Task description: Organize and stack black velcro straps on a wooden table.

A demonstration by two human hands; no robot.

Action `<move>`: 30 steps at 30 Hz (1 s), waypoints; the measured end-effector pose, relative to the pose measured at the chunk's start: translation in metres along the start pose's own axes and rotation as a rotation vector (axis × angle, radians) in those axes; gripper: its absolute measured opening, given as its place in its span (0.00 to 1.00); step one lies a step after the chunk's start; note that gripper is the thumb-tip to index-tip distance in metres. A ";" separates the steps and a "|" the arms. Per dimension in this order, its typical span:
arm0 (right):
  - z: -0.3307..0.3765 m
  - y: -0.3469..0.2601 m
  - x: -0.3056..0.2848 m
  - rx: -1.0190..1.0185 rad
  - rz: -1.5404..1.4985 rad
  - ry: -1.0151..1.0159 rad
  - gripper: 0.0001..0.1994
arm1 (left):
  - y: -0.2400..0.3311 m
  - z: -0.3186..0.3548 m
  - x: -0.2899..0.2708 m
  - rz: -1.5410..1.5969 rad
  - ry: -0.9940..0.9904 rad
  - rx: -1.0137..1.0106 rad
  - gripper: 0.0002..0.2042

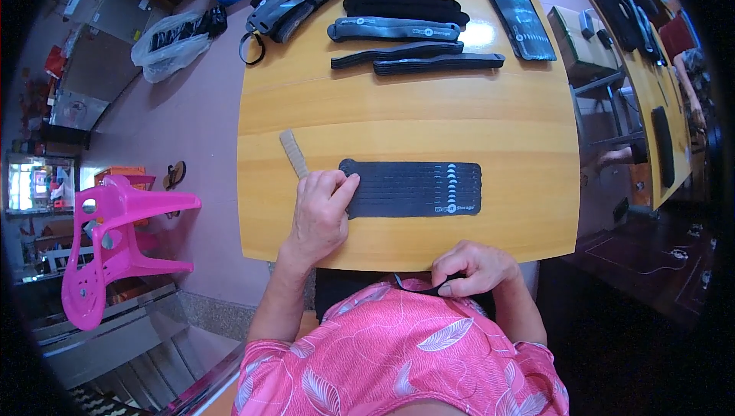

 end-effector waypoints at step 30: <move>0.012 -0.110 0.022 0.121 1.121 0.459 0.08 | 0.069 0.044 0.011 1.013 -0.303 -0.250 0.16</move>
Point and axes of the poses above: each hand's wrist, its own z-axis away from the middle knuckle, its own x-axis out of the palm, y = z × x, the point moved 6 cm from there along -z, towards the middle knuckle
